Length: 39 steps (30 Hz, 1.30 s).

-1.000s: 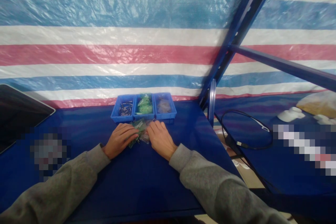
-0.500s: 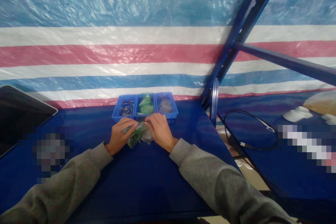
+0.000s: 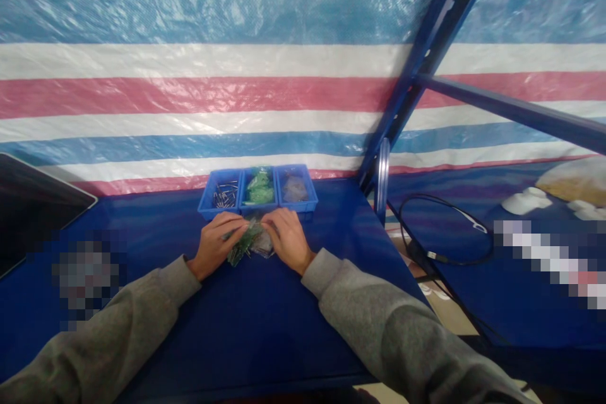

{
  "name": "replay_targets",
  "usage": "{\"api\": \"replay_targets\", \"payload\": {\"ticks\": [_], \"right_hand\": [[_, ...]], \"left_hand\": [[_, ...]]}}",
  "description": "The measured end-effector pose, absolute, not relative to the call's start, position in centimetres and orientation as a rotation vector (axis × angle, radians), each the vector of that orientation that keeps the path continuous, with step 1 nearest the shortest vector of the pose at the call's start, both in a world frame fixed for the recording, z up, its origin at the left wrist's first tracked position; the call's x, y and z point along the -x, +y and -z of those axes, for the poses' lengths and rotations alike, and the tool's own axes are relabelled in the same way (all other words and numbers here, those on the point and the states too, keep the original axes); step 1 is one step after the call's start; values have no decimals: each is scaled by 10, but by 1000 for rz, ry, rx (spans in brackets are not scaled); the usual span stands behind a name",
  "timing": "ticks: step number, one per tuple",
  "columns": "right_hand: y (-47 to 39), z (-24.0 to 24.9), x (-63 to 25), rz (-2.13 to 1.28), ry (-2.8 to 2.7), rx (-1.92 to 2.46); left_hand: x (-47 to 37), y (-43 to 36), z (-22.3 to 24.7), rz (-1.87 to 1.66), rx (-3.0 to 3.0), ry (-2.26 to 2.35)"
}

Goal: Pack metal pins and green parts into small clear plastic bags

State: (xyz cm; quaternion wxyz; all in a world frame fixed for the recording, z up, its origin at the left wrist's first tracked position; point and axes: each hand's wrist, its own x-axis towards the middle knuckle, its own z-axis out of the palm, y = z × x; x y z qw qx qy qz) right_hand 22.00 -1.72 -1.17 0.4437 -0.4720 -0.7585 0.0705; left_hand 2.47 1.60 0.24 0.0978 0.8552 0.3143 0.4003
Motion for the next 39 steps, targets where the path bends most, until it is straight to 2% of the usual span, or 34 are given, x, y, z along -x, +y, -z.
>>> {"api": "replay_targets", "payload": {"ticks": [39], "right_hand": [[-11,11,-214,-145,-1902,1179]], "left_hand": [[-28,15,-7,-1072,-2521,1040]]}}
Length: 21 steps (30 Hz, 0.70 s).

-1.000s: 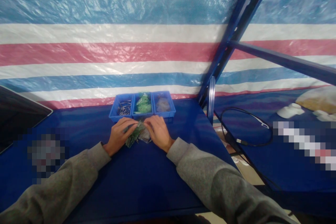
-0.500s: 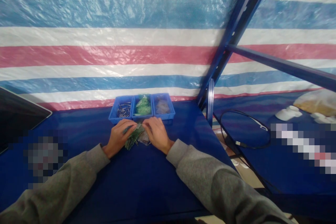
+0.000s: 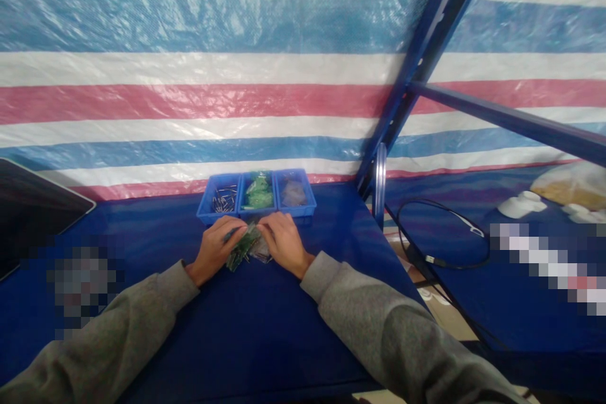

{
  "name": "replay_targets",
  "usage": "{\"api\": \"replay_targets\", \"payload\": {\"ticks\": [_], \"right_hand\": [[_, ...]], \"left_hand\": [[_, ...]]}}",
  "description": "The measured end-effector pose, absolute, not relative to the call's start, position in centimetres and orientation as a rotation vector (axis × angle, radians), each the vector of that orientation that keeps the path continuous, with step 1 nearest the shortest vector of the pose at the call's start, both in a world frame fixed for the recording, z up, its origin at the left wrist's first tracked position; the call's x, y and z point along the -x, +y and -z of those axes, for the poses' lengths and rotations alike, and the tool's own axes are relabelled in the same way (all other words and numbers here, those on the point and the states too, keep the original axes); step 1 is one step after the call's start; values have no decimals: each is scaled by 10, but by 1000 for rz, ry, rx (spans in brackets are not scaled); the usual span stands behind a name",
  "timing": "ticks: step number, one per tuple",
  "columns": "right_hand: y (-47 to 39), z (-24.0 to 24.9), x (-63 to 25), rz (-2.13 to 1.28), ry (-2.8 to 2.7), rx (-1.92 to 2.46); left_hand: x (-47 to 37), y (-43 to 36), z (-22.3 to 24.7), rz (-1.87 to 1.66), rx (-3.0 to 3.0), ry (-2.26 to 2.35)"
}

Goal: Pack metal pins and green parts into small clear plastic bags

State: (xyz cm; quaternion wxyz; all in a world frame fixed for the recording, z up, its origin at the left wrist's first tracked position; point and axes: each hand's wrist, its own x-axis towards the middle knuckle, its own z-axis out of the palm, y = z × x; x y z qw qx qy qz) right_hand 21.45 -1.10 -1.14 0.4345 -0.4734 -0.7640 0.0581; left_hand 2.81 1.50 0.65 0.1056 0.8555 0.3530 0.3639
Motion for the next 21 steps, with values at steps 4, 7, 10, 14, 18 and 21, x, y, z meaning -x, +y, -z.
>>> {"api": "replay_targets", "payload": {"ticks": [4,7,10,14,18,21], "right_hand": [[-10,13,-214,-151,-1904,1176],[-10,13,-213,-140,-1906,1165],[-11,13,-213,-116,-1912,1169],[-12,12,-213,-124,-1906,1156],[-12,12,-213,-154,-1893,1137],[-11,12,-213,-159,-1897,1129]], "left_hand": [[-27,15,-6,-1047,-2525,1033],[-27,15,-5,-1070,-2540,996],[-26,16,-5,-1121,-2539,969],[-26,15,-6,-1098,-2538,1008],[-26,14,-7,-1074,-2524,1058],[-26,14,-6,-1075,-2520,1049]]}}
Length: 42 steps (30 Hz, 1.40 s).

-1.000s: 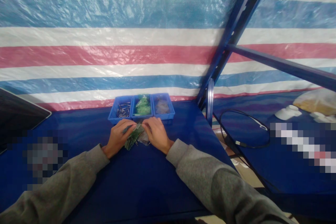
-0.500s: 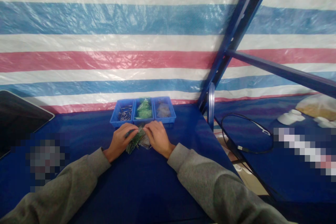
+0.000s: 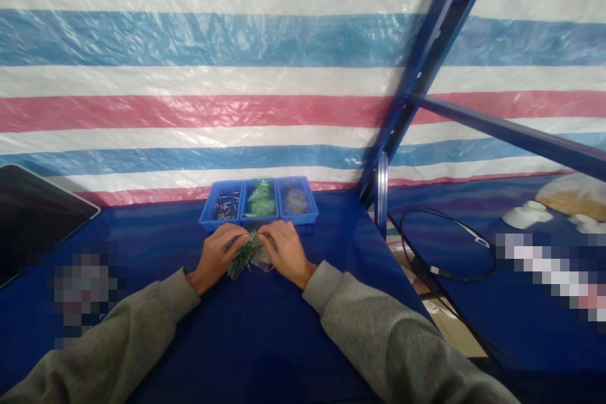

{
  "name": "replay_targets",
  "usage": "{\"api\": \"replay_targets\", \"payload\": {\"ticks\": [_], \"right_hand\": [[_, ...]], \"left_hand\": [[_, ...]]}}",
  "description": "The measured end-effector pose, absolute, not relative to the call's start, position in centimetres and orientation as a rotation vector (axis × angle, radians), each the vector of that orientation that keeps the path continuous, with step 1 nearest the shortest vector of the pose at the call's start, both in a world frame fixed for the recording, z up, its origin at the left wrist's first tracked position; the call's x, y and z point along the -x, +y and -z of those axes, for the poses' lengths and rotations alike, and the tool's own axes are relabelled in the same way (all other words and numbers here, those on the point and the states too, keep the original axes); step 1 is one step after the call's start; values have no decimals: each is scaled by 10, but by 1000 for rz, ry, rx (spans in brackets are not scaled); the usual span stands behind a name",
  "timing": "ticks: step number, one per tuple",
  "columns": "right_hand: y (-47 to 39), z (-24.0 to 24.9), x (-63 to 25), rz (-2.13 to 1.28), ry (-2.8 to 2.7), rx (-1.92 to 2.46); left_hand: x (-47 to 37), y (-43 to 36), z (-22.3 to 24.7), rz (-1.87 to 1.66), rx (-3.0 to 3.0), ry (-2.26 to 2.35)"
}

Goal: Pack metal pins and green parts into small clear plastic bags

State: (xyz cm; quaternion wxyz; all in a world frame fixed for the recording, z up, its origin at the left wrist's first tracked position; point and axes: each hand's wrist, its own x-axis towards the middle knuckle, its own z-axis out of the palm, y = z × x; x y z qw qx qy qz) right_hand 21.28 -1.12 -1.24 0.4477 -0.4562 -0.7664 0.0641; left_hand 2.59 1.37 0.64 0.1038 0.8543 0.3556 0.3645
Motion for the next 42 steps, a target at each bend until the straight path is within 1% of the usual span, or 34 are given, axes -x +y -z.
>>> {"api": "replay_targets", "payload": {"ticks": [29,42], "right_hand": [[-11,13,-215,-208,-1884,1097],[-9,16,-214,-175,-1931,1087]], "left_hand": [[-25,13,-6,-1104,-2507,973],[-25,12,-6,-1155,-2507,921]]}}
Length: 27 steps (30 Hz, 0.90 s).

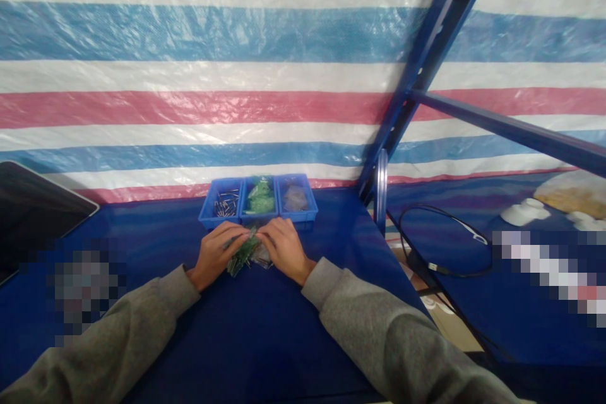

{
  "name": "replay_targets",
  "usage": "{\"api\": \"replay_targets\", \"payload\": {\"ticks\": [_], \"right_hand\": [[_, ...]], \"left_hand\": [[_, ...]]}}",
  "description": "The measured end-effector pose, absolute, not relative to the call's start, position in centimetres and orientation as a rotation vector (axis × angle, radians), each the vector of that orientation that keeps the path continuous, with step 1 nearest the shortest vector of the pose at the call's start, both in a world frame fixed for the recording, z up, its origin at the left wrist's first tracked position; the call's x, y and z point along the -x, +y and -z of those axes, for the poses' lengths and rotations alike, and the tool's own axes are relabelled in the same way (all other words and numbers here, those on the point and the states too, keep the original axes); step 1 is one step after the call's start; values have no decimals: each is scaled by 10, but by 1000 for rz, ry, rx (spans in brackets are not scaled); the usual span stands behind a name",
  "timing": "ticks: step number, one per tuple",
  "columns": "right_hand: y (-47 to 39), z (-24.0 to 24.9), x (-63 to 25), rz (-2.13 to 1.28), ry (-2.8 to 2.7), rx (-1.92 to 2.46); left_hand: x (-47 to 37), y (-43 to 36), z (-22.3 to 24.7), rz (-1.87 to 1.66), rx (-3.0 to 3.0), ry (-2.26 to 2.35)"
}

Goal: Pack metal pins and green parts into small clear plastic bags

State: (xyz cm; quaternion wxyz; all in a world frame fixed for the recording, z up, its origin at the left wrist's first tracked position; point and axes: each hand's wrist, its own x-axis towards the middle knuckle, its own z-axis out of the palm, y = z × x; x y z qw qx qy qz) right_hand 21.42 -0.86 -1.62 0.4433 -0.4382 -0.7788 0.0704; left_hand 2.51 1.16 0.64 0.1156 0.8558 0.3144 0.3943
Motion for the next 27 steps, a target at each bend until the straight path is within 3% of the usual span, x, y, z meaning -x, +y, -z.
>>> {"api": "replay_targets", "payload": {"ticks": [8,19,27], "right_hand": [[-9,16,-214,-159,-1907,1114],[-11,12,-214,-169,-1845,1141],[-11,11,-213,-160,-1811,1137]], "left_hand": [[-25,8,-10,-1268,-2465,845],[-22,8,-2,-1153,-2397,1083],[-23,12,-2,-1198,-2493,920]]}}
